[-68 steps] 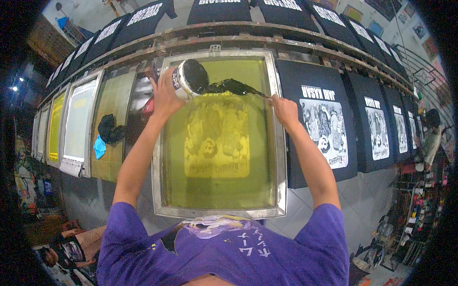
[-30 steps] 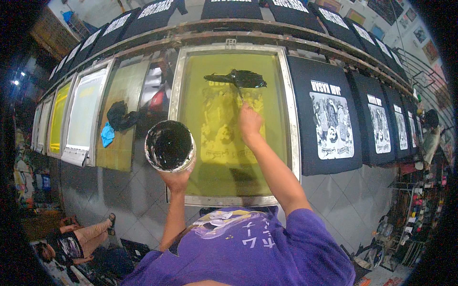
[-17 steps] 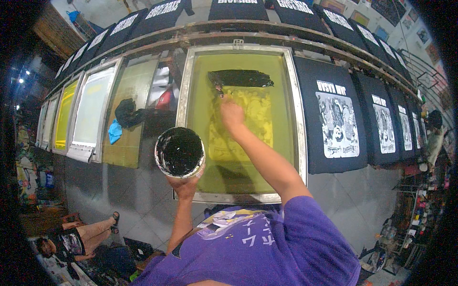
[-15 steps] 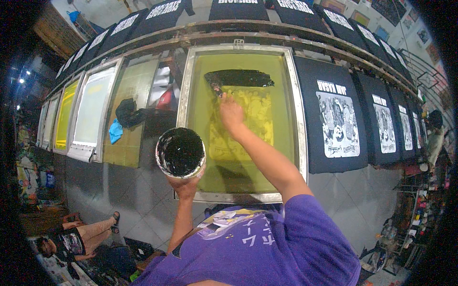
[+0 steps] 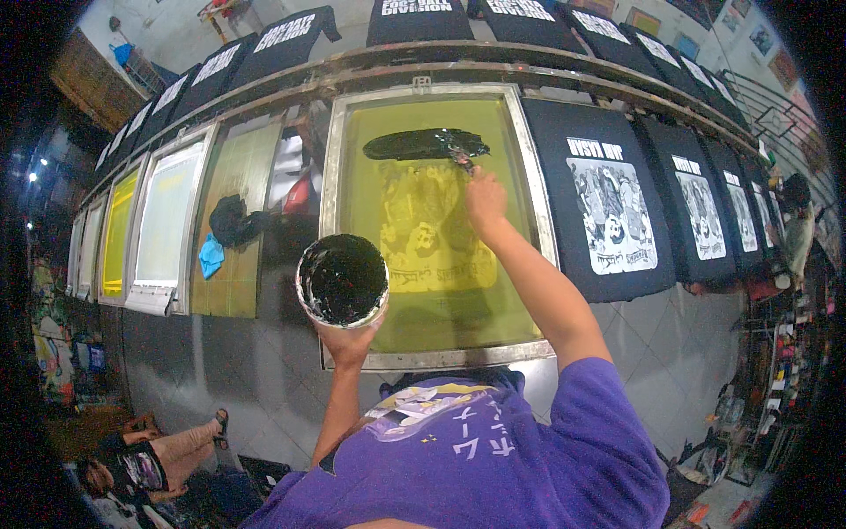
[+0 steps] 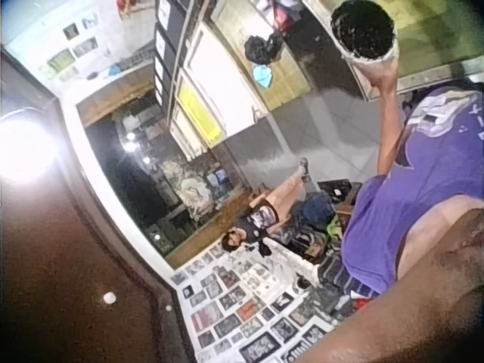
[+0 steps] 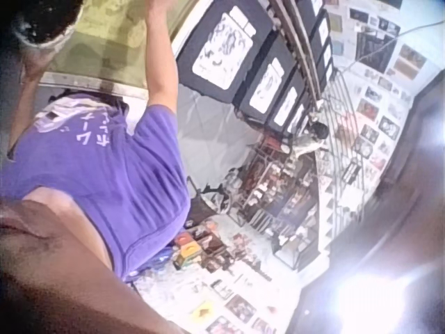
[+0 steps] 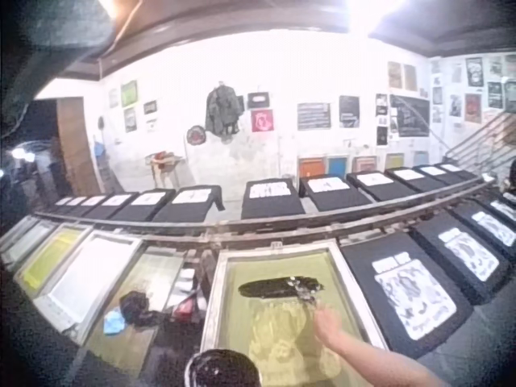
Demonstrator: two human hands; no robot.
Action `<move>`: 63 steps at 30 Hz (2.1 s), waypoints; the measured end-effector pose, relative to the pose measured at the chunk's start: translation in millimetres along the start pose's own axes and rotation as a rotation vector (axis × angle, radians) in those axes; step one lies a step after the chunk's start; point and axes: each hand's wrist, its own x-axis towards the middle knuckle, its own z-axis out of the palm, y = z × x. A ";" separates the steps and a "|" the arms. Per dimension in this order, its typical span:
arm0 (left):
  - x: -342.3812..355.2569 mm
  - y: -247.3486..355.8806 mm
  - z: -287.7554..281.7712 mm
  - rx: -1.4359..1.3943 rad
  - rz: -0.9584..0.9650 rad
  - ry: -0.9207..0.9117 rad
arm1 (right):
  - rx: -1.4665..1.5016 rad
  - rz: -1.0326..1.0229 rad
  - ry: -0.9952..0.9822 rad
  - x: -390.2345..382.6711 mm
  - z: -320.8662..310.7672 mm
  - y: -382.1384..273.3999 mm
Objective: The person pours black ink onto a screen printing frame and uses a squeegee to spread the ink across the screen, transferring a design onto a black t-shirt. The person repeats this process on multiple t-shirts laid out on a table.
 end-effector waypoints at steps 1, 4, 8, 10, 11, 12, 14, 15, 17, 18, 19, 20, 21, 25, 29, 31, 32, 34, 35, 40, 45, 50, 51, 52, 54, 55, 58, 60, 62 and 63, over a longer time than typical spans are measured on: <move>-0.6 -0.6 -0.2 -0.023 0.000 -0.002 | -0.005 0.028 -0.016 -3.7 -2.6 8.8; -3.8 -1.9 -4.2 0.053 -0.020 -0.058 | -0.016 0.074 -0.019 -14.9 -6.5 29.7; -9.8 2.2 -6.6 0.219 -0.018 -0.136 | 0.032 0.121 0.013 -22.6 -13.9 43.4; -14.4 8.4 -5.8 0.242 -0.055 -0.127 | 0.024 0.101 -0.004 -25.1 -25.4 46.4; -16.4 12.1 -5.0 0.242 -0.068 -0.111 | 0.022 0.102 -0.032 -26.0 -33.7 46.6; -18.5 16.1 -4.2 0.274 -0.074 -0.112 | -0.009 0.059 -0.043 -26.9 -43.6 47.4; -21.2 23.5 -2.6 0.315 -0.074 -0.095 | -0.069 -0.002 -0.104 -28.5 -67.6 51.4; -22.1 26.4 -2.3 0.307 -0.079 -0.103 | -0.049 0.032 -0.092 -28.1 -79.9 52.7; -21.8 29.9 -1.8 0.285 -0.073 -0.119 | -0.011 0.093 -0.047 -27.4 -103.1 56.0; -21.2 30.5 -1.5 0.269 -0.086 -0.148 | 0.030 0.113 -0.043 -29.1 -113.3 59.2; -20.2 30.0 -1.2 0.245 -0.099 -0.183 | 0.075 0.144 -0.049 -31.4 -121.9 62.0; -19.0 28.9 -0.7 0.211 -0.081 -0.195 | 0.120 0.175 -0.044 -34.5 -129.5 65.6; -17.6 27.1 0.5 0.227 -0.066 -0.201 | 0.169 0.205 -0.044 -37.3 -135.9 70.0; -8.3 16.9 11.6 0.412 0.096 -0.202 | 0.503 0.270 -0.142 -49.6 -157.0 91.7; 7.1 7.9 34.8 0.475 0.115 -0.233 | 0.865 0.276 -0.235 -78.8 -183.0 104.9; 14.3 4.0 47.2 0.424 0.111 -0.261 | 1.065 0.303 -0.349 -100.4 -205.0 110.0; 16.1 2.3 54.6 0.415 0.132 -0.232 | 1.149 0.311 -0.412 -110.8 -218.1 112.5; 17.5 -0.5 69.0 0.335 0.155 -0.197 | 1.258 0.302 -0.493 -133.1 -244.2 115.6; 16.7 -1.3 75.4 0.293 0.152 -0.193 | 1.226 0.288 -0.521 -143.6 -256.4 117.1; -11.0 13.2 105.6 0.201 0.425 -0.268 | 0.997 0.050 -0.566 -192.9 -294.8 141.8; -94.4 73.3 159.9 -0.063 0.460 -0.610 | 0.782 0.150 -0.234 -260.2 -304.6 191.7; -224.6 139.8 217.4 -0.266 0.183 -0.767 | 1.088 0.678 0.265 -412.6 -300.8 332.9; -253.5 151.9 233.7 -0.200 0.235 -0.805 | 1.152 0.696 0.384 -455.1 -285.5 371.2; -277.1 159.8 248.8 -0.148 0.299 -0.844 | 1.125 0.882 0.327 -499.7 -257.5 401.5; -325.6 177.5 279.5 -0.083 0.403 -0.887 | 1.104 1.123 0.241 -590.5 -179.1 452.3; -351.5 185.6 294.7 -0.162 0.375 -0.921 | 1.018 1.272 0.078 -638.1 -130.0 467.9; -416.6 204.2 340.5 -0.244 0.344 -1.065 | 1.028 1.491 -0.287 -775.7 9.1 467.6; -452.6 214.4 368.6 -0.384 0.063 -1.133 | 1.093 1.470 -0.622 -846.4 75.4 446.6; -481.2 222.3 394.6 -0.369 -0.081 -1.198 | 1.206 1.666 -0.691 -896.1 112.8 405.4; -494.1 226.2 407.8 -0.301 -0.121 -1.226 | 1.235 1.698 -0.765 -913.8 120.6 391.8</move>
